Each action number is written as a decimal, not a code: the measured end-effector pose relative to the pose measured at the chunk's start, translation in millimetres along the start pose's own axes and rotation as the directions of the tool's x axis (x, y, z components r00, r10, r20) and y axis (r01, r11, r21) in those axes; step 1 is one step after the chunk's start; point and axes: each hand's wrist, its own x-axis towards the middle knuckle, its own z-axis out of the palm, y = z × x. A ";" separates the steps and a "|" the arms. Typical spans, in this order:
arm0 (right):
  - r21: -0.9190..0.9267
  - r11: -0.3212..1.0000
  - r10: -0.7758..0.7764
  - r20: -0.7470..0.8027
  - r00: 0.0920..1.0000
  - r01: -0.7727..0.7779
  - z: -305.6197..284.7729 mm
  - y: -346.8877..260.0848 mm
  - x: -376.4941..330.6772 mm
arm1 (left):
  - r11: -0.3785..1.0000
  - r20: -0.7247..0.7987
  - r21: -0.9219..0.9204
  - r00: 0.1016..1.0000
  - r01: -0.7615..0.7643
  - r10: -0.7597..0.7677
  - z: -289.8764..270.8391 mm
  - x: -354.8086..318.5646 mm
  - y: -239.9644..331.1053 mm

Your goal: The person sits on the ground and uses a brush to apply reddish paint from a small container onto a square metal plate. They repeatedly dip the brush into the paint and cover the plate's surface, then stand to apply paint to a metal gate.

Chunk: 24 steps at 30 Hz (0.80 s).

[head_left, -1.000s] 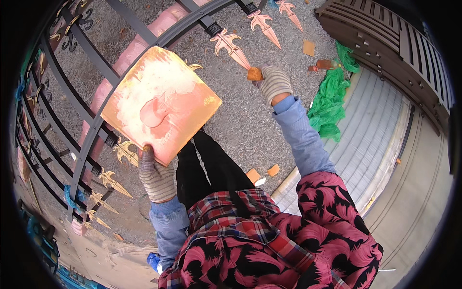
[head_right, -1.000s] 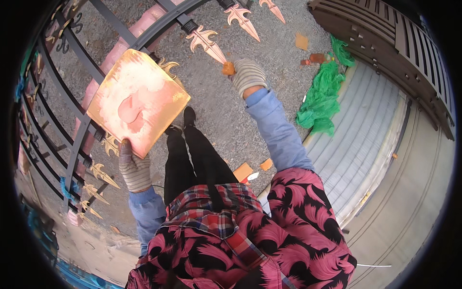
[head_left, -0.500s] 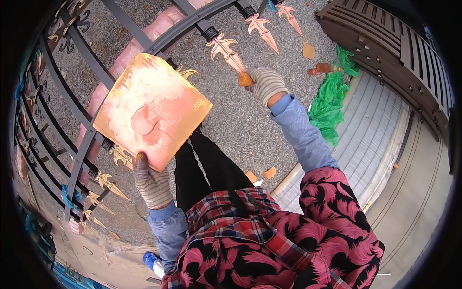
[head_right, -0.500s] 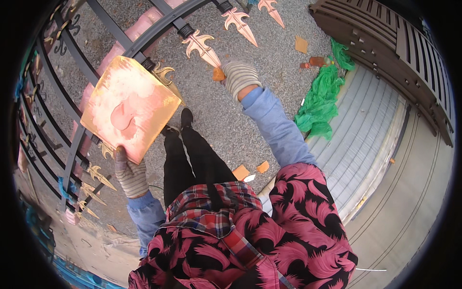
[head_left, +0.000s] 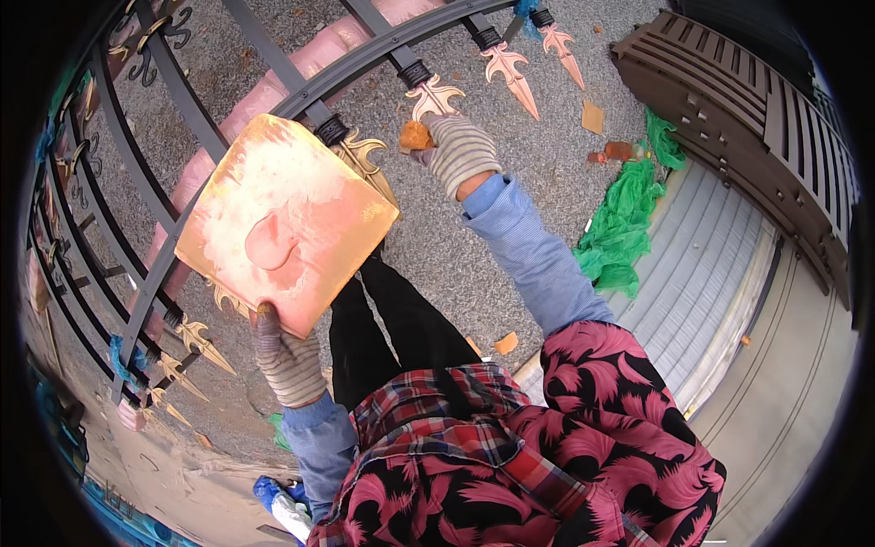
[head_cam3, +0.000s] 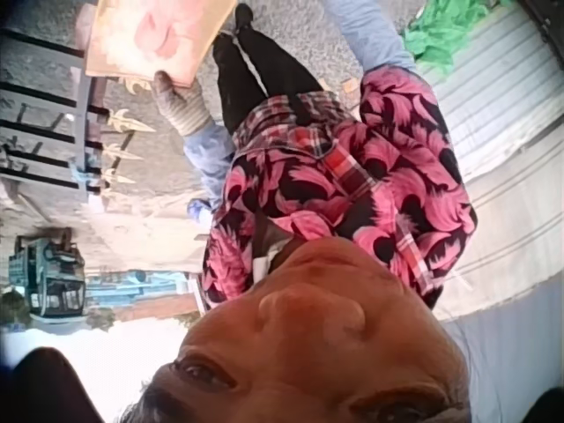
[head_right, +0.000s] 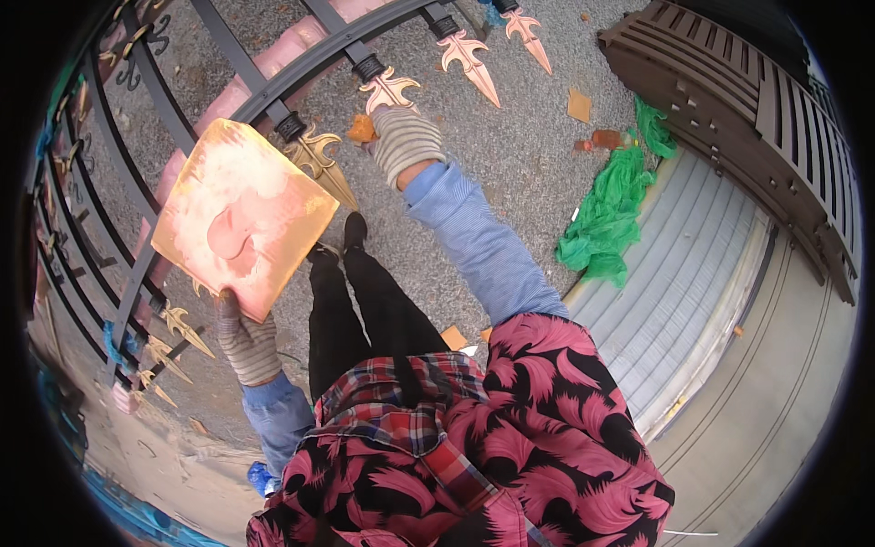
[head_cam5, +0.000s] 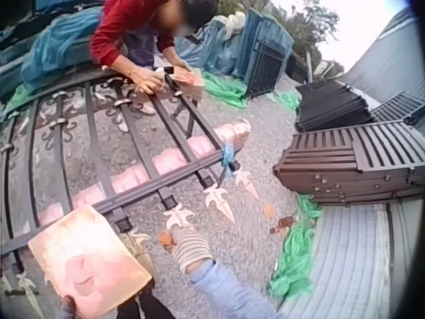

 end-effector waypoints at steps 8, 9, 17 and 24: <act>0.094 0.993 0.098 -0.380 0.920 -0.067 -9.3 11.4 19.2 | 0.999 -0.047 -0.016 0.998 -0.044 0.043 -5.8 -4.2 1.6; 0.139 0.985 0.139 -0.306 0.942 -0.100 -5.0 6.0 23.7 | 0.998 -0.061 -0.010 0.997 -0.055 0.054 -6.9 -5.2 2.7; 0.099 0.960 0.279 -0.238 0.930 -0.263 -1.7 8.1 34.0 | 0.999 -0.029 -0.043 0.999 -0.029 0.028 -4.3 -5.4 7.9; 0.013 0.977 0.210 -0.267 0.941 -0.214 -16.1 4.8 27.8 | 0.998 -0.104 -0.027 0.993 -0.064 0.061 -8.6 -5.3 9.9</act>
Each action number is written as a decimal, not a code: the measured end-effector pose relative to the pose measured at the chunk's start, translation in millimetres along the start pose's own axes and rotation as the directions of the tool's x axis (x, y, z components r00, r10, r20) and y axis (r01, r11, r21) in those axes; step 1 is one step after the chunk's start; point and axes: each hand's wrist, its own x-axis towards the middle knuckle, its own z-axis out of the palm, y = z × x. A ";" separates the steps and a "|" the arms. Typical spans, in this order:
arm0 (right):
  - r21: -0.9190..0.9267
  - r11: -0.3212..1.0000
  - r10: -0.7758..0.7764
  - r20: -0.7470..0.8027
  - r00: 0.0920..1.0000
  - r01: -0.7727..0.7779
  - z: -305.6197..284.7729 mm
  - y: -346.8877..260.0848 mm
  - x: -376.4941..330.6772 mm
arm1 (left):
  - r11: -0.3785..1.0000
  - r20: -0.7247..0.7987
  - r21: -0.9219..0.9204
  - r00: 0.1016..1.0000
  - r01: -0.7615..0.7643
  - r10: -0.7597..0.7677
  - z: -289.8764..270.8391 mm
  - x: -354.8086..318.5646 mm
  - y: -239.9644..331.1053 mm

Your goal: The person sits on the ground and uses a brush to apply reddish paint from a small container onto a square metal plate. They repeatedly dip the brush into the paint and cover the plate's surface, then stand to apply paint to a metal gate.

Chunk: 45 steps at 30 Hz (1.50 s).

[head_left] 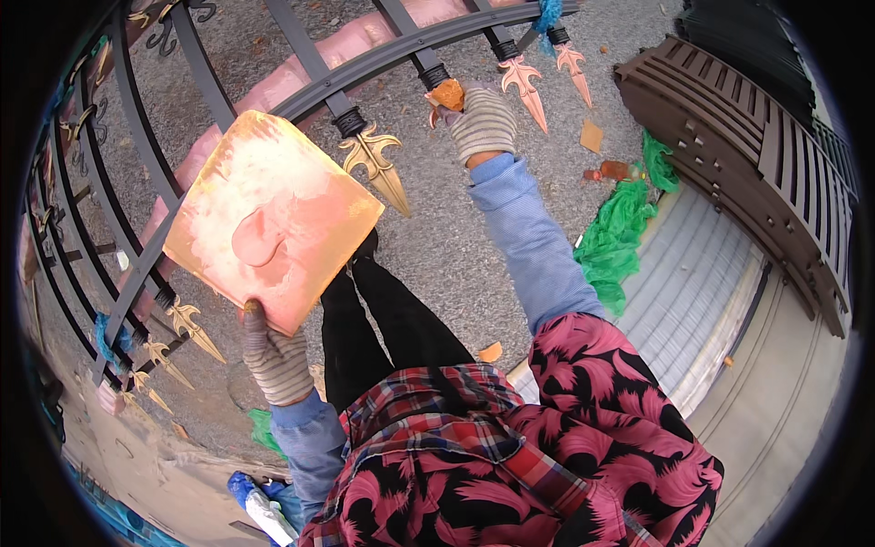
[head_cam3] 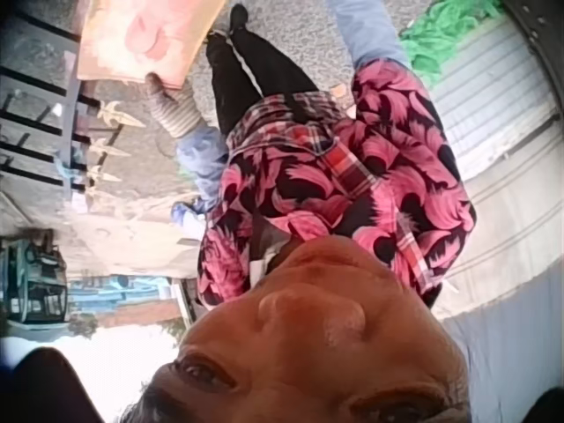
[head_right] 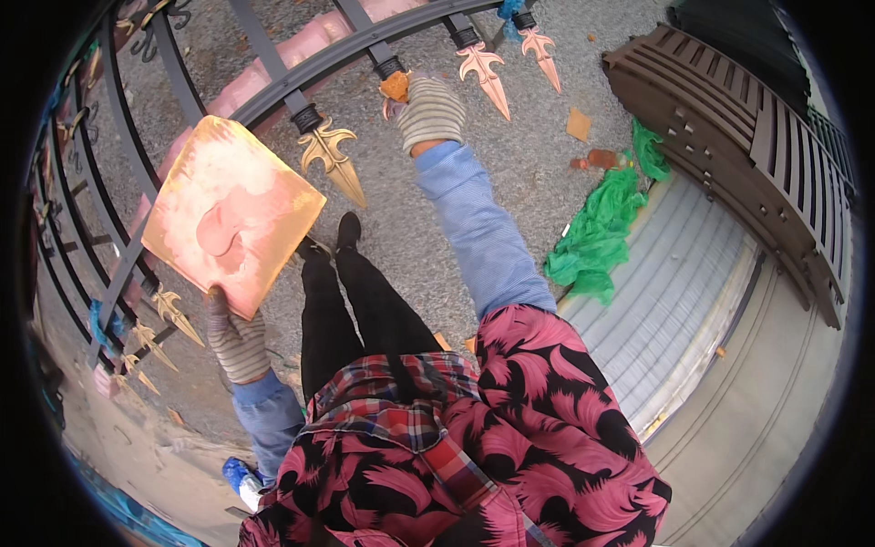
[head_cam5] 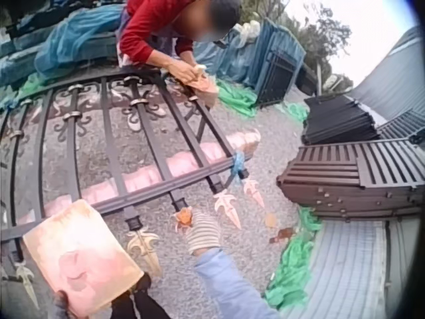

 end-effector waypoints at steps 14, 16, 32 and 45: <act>0.218 0.951 0.215 0.040 0.976 -0.218 0.3 39.5 40.1 | 1.000 0.043 -0.026 0.999 0.017 -0.016 -5.6 0.5 8.4; 0.148 0.980 0.134 0.001 0.991 -0.133 -2.4 29.0 30.3 | 1.000 0.025 -0.016 1.000 0.005 -0.005 -6.1 0.6 8.1; -0.010 0.992 0.122 0.188 0.975 -0.122 -16.2 34.6 24.8 | 0.999 0.067 0.011 0.997 0.039 -0.040 -10.6 0.4 13.1; 0.006 0.990 0.138 0.127 0.982 -0.140 -13.3 33.4 23.0 | 0.998 0.071 0.033 0.996 0.049 -0.051 -21.9 -7.7 17.4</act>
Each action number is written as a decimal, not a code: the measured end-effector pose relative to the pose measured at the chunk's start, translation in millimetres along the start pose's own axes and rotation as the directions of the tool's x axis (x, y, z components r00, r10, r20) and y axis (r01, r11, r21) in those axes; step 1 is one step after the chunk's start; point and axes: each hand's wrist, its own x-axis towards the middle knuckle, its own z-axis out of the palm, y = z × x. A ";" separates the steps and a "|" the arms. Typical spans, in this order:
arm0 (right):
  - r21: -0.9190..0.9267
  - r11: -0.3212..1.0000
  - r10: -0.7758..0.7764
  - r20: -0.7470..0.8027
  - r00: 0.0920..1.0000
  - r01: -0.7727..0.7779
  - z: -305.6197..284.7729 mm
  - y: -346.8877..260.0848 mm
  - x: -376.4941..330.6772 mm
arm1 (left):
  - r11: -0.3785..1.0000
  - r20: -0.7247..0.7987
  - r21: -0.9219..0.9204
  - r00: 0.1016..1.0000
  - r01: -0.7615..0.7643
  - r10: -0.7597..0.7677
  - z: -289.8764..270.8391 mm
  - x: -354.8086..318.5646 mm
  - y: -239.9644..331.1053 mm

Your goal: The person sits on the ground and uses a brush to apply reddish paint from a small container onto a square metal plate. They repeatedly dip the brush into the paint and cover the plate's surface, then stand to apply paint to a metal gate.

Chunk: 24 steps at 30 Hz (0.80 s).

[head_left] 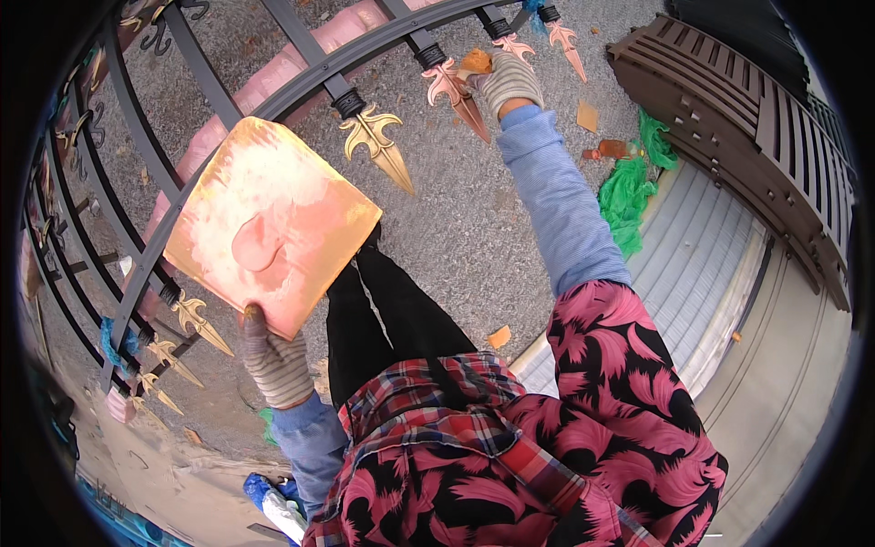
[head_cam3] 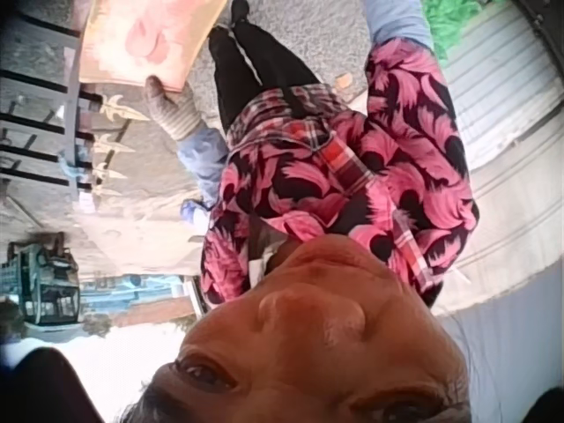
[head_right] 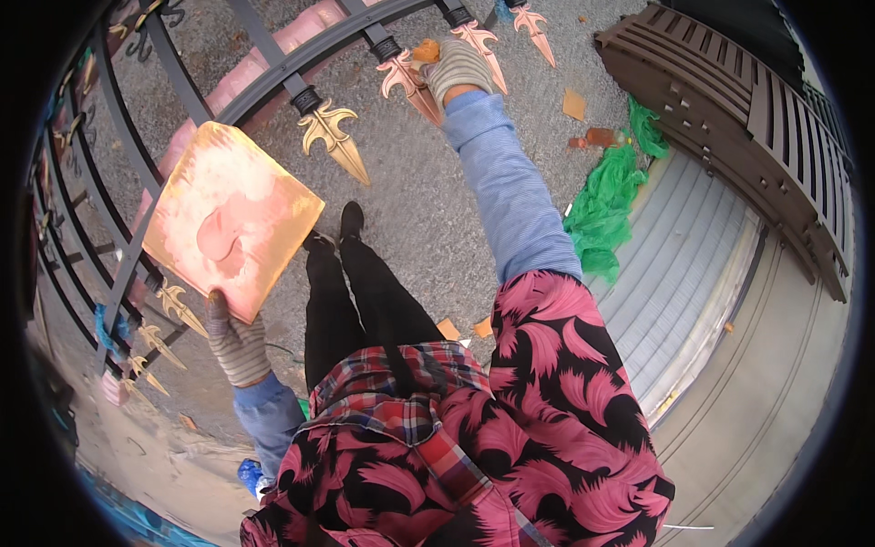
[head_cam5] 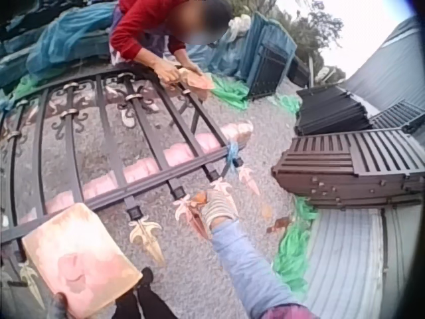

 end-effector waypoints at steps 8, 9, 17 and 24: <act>0.048 0.999 -0.026 0.084 0.996 0.022 -1.6 3.2 -21.6 | 1.000 -0.040 0.009 0.999 0.011 -0.010 -1.0 -4.4 -3.6; -0.030 0.999 -0.033 0.158 0.987 0.038 -3.6 -5.8 -27.3 | 1.000 -0.048 0.020 0.999 0.012 -0.011 -2.0 -3.8 -3.5; -0.008 0.998 -0.061 0.316 0.947 0.067 -6.4 22.1 -47.6 | 0.999 -0.040 -0.036 0.999 0.014 -0.015 0.5 -10.0 -4.8; 0.005 1.000 -0.005 0.294 0.956 0.004 -0.8 28.1 -53.4 | 0.998 -0.057 -0.056 0.998 0.013 -0.016 -7.3 -11.8 -6.6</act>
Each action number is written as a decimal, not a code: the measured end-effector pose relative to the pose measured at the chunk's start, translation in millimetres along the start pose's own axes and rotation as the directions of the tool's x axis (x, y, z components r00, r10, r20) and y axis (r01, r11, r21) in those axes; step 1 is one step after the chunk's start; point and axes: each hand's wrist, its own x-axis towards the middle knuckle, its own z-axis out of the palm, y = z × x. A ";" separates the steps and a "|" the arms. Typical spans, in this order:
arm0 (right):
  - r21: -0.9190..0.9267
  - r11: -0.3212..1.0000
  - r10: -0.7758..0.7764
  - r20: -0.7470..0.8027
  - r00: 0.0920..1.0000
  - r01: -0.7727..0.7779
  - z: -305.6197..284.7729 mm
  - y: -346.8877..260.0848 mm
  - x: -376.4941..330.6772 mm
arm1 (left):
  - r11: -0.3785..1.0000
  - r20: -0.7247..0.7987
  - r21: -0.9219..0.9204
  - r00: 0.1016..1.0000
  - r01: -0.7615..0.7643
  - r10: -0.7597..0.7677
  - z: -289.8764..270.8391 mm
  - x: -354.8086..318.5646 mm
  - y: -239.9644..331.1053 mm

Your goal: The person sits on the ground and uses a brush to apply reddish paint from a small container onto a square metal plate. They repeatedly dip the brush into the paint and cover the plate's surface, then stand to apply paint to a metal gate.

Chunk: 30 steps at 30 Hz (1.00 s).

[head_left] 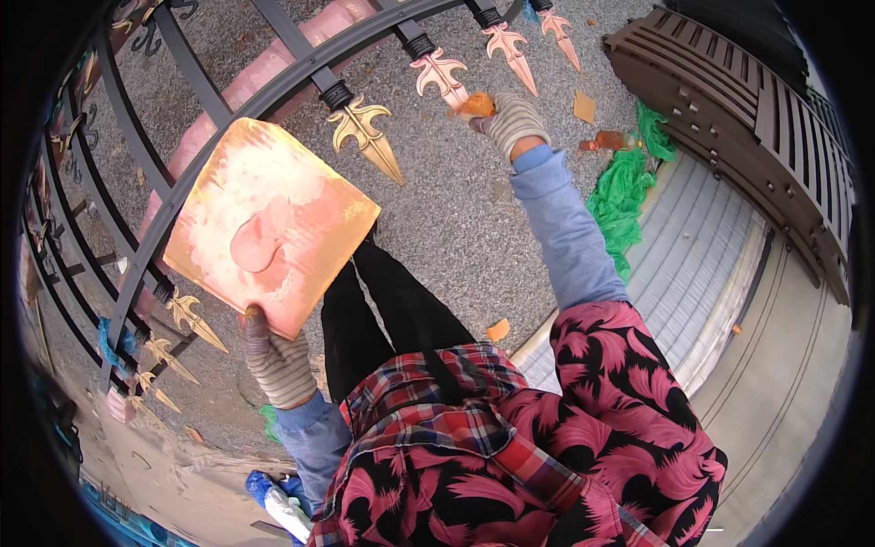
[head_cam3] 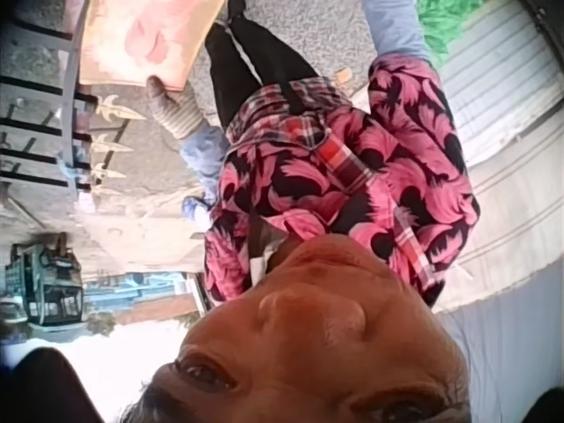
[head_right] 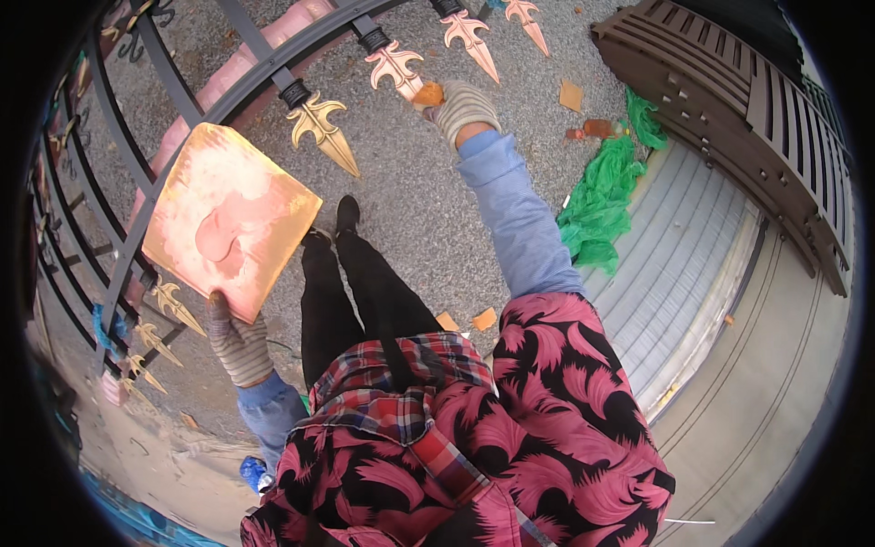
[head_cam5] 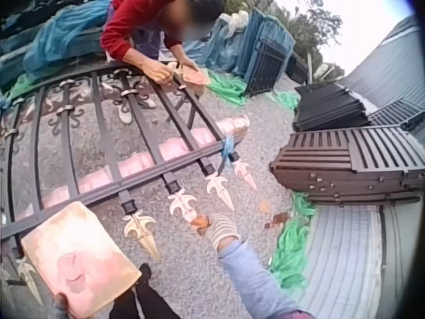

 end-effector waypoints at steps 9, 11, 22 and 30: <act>0.041 0.986 -0.136 -0.391 0.910 0.165 -11.4 15.6 4.0 | 1.000 0.027 -0.009 0.999 0.021 -0.021 3.5 -0.9 -6.1; -0.028 0.963 -0.244 -0.519 0.819 0.268 -10.5 -8.3 22.5 | 1.000 0.009 0.006 1.000 0.015 -0.015 3.5 -2.0 -6.8; -0.023 0.982 -0.173 -0.489 0.855 0.185 -1.6 -27.2 72.4 | 0.999 -0.035 0.016 0.998 -0.045 0.046 0.5 -0.9 -2.0; 0.036 0.977 -0.173 -0.443 0.880 0.210 -0.2 -18.9 88.8 | 0.999 -0.020 -0.025 0.999 -0.041 0.040 -3.6 -1.0 -0.5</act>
